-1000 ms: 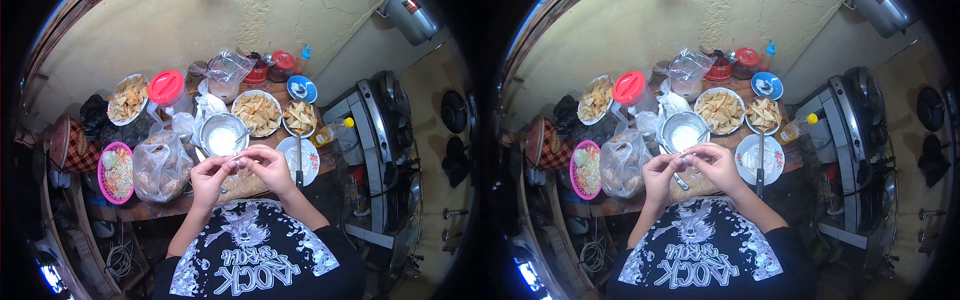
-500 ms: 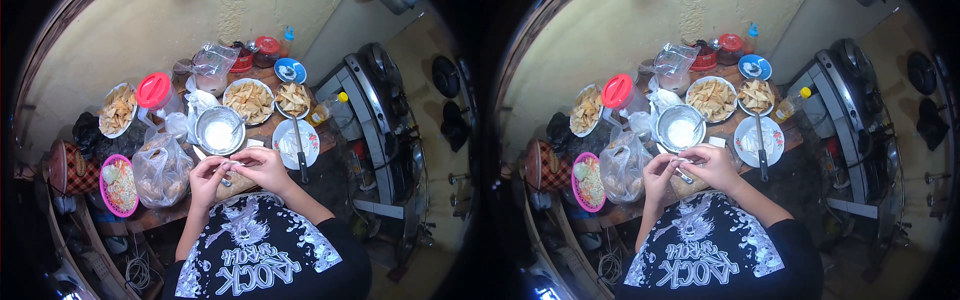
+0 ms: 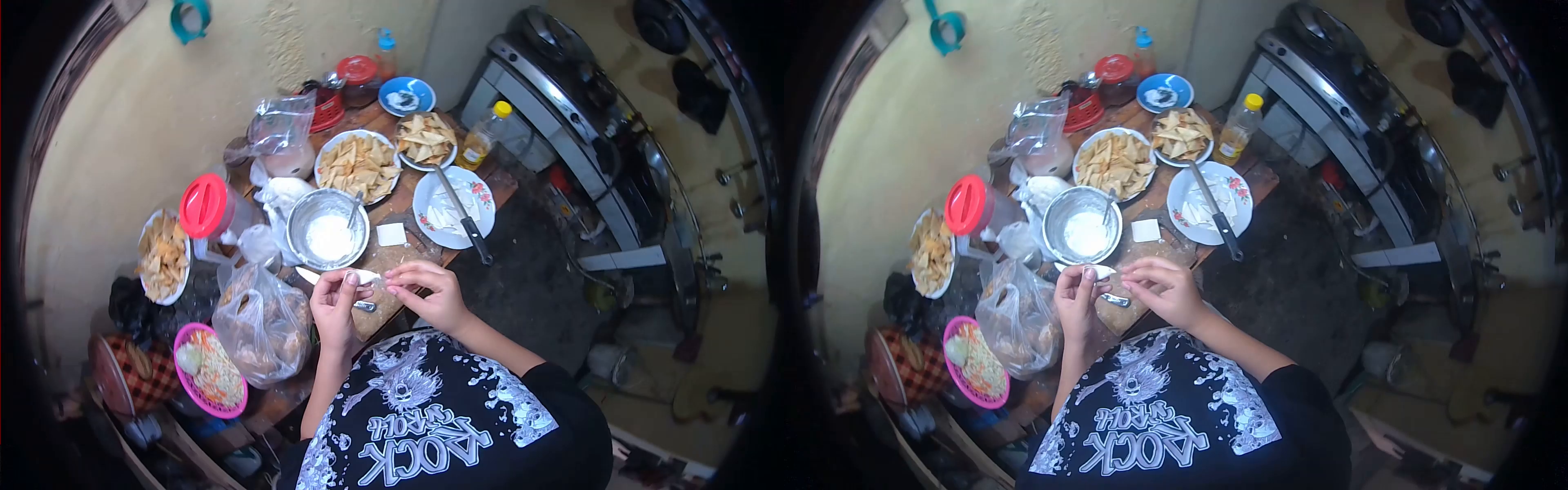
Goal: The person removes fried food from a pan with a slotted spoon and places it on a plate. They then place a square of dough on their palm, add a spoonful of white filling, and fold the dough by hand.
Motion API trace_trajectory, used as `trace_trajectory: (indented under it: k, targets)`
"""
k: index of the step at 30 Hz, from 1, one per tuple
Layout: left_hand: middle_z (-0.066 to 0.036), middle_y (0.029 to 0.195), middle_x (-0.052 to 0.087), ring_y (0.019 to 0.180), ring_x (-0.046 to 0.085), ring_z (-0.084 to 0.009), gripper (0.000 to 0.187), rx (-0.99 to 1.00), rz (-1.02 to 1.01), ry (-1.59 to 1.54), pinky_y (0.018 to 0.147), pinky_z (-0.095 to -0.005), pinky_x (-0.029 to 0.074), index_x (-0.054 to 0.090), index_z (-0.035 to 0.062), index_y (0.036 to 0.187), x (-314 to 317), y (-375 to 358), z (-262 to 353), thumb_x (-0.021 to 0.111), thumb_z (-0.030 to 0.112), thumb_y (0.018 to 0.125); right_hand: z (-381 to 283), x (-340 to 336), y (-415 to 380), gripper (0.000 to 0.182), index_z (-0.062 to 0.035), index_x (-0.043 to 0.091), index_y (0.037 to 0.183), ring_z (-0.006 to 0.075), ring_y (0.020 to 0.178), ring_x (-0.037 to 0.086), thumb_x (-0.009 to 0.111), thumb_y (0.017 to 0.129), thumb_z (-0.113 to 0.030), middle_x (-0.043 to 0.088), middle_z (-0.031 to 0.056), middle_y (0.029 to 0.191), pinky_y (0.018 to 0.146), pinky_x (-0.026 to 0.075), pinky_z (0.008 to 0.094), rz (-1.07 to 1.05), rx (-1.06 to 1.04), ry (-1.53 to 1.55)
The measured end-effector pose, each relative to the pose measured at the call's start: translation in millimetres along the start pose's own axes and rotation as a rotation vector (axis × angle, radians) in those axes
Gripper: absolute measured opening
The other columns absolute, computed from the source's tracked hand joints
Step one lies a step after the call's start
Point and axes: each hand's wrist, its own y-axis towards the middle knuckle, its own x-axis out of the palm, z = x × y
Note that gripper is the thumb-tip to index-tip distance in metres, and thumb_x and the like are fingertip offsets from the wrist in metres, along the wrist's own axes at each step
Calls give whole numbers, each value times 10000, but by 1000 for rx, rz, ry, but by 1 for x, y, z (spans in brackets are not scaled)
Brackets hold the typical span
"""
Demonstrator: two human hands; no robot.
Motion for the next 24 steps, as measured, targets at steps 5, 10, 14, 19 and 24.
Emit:
trace_trajectory:
  k: [5,10,14,19,24]
  targets:
    - [-69,900,606,788,615,-140,171,-175,11,165,686,-274,538,553,-10,961,10,33,-44,620,98,847,26,-13,-45,97,27,620,919,99,734,613,584,837,-11,599,67,908,593,483,195,105,305,91]
    - [-22,767,611,712,561,-77,149,-155,-108,449,597,-196,421,596,9,897,41,72,-123,651,108,800,44,-44,-94,105,0,626,926,86,679,618,581,849,-55,615,48,865,573,480,195,143,363,72]
    - [-48,688,610,555,564,-102,147,-136,-81,640,524,-220,452,592,-16,860,82,114,-164,639,99,781,49,-85,-126,118,-14,627,947,87,699,617,565,857,-58,617,45,868,592,484,198,207,392,4]
    - [-117,733,653,609,623,-201,228,198,18,1054,605,-337,494,621,30,912,112,161,-210,656,118,705,62,-147,-163,125,-36,634,939,102,700,612,566,858,-104,624,50,856,617,479,217,313,457,-64]
    - [-134,784,655,727,642,-262,223,307,-28,1307,679,-363,495,642,35,921,129,170,-225,630,102,708,137,-222,-250,126,-36,633,934,126,693,611,559,850,-95,636,58,825,628,481,241,449,632,-256]
